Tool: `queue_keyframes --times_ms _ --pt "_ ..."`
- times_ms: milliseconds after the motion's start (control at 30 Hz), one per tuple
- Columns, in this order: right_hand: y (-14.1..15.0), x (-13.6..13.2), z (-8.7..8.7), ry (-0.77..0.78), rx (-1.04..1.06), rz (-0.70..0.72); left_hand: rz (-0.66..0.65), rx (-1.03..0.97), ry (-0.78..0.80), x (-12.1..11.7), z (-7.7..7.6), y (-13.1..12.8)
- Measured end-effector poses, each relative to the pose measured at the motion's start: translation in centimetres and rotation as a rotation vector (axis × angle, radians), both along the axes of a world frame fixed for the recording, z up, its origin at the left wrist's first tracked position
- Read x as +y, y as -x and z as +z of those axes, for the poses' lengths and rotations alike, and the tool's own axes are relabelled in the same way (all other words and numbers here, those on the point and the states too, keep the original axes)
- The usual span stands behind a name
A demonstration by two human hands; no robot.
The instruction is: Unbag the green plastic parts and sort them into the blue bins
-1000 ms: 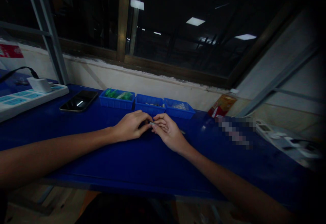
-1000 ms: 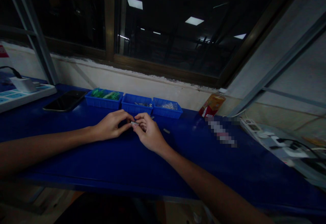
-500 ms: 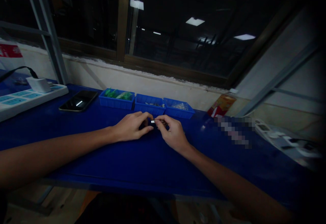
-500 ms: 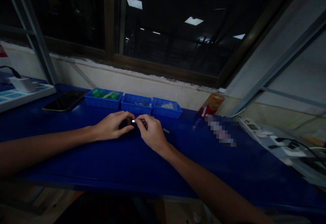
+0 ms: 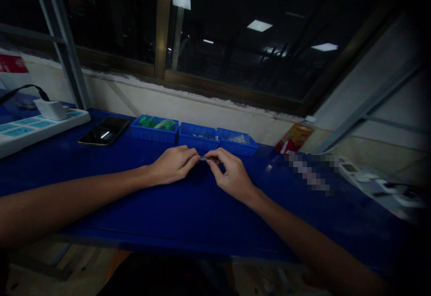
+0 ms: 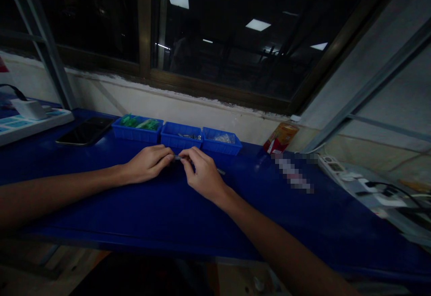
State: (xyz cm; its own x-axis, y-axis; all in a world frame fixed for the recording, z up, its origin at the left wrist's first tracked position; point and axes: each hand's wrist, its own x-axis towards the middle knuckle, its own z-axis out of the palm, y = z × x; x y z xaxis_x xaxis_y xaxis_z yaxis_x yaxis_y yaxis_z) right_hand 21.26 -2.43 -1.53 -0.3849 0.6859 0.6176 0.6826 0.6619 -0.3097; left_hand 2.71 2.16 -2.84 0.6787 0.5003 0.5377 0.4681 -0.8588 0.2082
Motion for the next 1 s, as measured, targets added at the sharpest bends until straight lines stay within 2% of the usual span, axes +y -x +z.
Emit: queue_keyframes --times_ms 233,400,667,867,1000 --pt "0.08 0.06 -0.41 0.028 -0.055 0.028 -0.013 -0.044 0.096 -0.01 0.16 -0.04" --pt "0.20 0.17 -0.67 0.057 -0.076 0.025 -0.053 -0.008 0.075 0.09 0.00 0.02" --pt "0.36 0.30 -0.61 0.077 -0.021 -0.032 -0.014 -0.108 0.080 -0.46 -0.11 0.08" --pt "0.76 0.02 -0.47 0.141 0.038 -0.041 -0.019 -0.130 -0.003 -0.55 -0.25 0.02" --pt "0.80 -0.22 -0.55 0.110 0.090 -0.022 0.004 -0.118 -0.008 -0.44 -0.09 -0.02"
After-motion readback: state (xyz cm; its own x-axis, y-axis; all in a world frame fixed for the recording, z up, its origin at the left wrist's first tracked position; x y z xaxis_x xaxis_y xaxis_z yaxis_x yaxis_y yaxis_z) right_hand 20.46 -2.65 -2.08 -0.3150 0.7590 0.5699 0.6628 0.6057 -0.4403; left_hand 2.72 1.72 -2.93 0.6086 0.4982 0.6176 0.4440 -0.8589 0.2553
